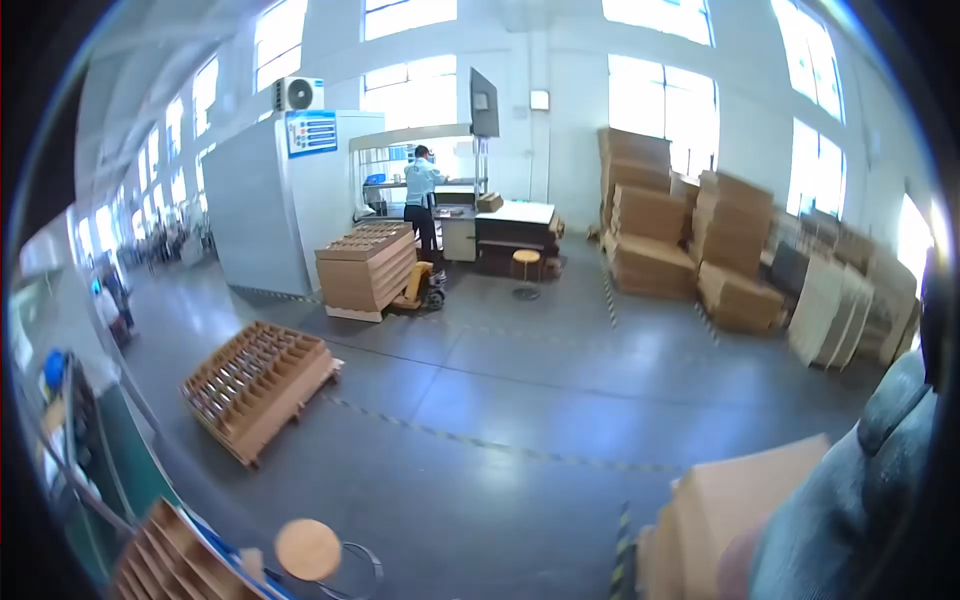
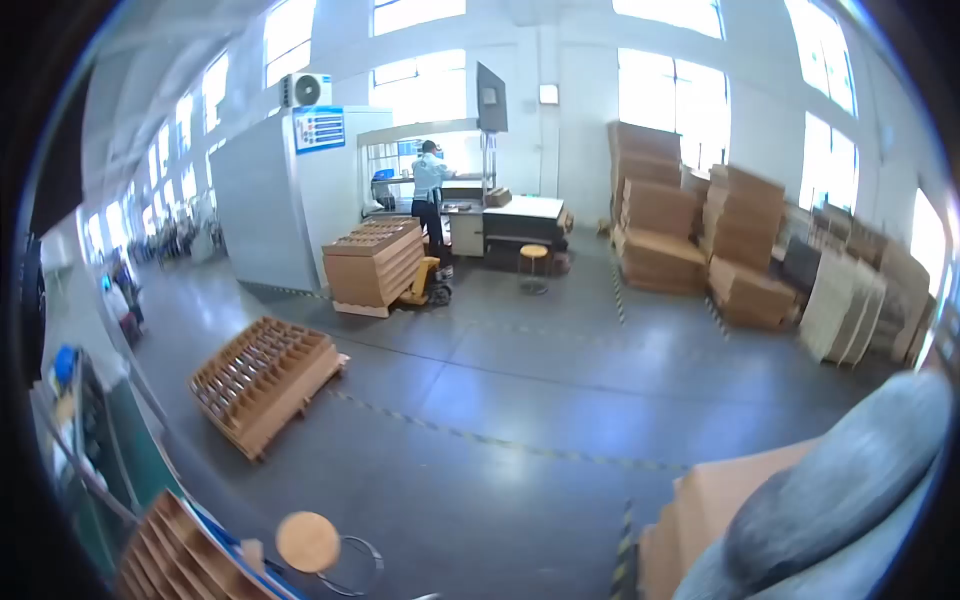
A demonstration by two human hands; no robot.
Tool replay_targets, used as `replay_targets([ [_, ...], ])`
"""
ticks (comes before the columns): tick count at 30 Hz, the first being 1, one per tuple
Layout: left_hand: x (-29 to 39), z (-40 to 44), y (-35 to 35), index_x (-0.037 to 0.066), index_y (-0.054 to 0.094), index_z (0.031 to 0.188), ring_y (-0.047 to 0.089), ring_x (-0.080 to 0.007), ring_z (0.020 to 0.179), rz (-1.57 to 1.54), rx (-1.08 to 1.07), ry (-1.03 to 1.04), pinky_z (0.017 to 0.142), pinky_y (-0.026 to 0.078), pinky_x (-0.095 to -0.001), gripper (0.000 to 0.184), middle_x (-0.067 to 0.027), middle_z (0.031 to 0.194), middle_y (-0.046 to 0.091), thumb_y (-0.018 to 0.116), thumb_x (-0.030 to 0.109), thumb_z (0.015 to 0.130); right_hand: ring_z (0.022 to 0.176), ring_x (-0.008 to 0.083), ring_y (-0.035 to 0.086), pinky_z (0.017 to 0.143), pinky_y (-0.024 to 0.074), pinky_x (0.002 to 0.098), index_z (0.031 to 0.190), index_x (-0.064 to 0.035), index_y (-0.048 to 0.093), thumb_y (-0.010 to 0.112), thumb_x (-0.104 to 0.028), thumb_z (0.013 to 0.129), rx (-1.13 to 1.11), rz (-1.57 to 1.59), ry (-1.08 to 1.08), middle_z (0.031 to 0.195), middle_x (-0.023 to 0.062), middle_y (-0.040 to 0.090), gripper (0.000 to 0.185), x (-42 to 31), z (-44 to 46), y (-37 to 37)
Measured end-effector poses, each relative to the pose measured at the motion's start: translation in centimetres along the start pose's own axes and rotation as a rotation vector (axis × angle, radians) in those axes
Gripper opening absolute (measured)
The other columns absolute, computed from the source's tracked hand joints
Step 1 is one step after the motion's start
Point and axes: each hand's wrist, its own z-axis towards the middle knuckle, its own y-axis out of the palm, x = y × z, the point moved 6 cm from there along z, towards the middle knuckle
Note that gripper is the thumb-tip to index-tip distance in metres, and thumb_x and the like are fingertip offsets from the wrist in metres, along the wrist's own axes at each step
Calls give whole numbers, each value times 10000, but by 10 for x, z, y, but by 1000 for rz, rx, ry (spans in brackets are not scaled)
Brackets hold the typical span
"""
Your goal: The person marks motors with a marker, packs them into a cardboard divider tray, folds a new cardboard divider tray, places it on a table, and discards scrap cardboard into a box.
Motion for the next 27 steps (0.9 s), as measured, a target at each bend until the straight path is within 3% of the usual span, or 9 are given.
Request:
replay_targets([
  [1,24,26,-18,57,545,1515,517,-410,1432,41,-4,-55,1244,341,-535,733,-217,1502,588,779,446,940,973,280,655,822,529,379,1574,77,127,391,-469,1106,23,-18,56,1180,213,660,765,0,-29,15],
  [2,110,36,-36,-10,597,1429,564,-443,1360,370,6,349,1163,446,-461,651,-294,1449,590,627,482,1003,966,278,655,815,529,375,1576,76,117,389,-474,1106,37,11,160,1176,212,660,773,5,-59,35],
  [3,152,48,-50,-26,594,1420,538,-443,1384,319,64,60,1177,426,-459,628,-300,1433,594,637,445,1006,959,275,654,808,529,371,1579,75,107,386,-480,1106,36,69,278,1171,210,661,780,15,-88,55],
  [4,158,68,-58,-30,603,1407,578,-411,1346,344,69,68,1155,450,-457,598,-270,1425,613,665,399,994,952,272,654,801,529,368,1581,74,97,384,-485,1107,9,154,382,1167,208,661,788,49,-106,98],
  [6,131,110,-55,-35,606,1390,594,-413,1317,280,33,-14,1128,467,-462,604,-267,1392,629,662,413,990,937,266,653,787,530,360,1586,72,76,380,-495,1107,-66,333,442,1158,205,661,802,94,-142,155],
  [10,119,168,-97,-24,570,1437,570,-407,1347,290,59,-128,1141,451,-447,653,-267,1414,608,639,464,1008,909,255,652,759,530,345,1595,69,35,372,-516,1108,94,512,415,1141,198,661,833,171,-232,266],
  [18,96,238,-224,-29,567,1437,598,-404,1314,129,471,-332,1112,473,-441,608,-274,1375,630,645,399,1013,851,232,650,702,530,315,1615,61,-47,355,-559,1109,155,796,352,1107,184,662,895,296,-289,542],
  [24,2,293,-366,-33,565,1440,566,-394,1362,35,586,-372,1160,437,-442,624,-268,1440,598,668,394,997,808,215,648,659,531,293,1629,56,-108,343,-590,1110,157,957,305,1082,174,662,944,275,-271,780],
  [27,-2,313,-477,-8,567,1442,597,-384,1321,43,649,-405,1137,460,-439,610,-258,1408,613,671,399,999,787,206,647,638,531,282,1636,53,-139,337,-606,1110,130,1025,284,1069,169,663,968,238,-210,921],
])
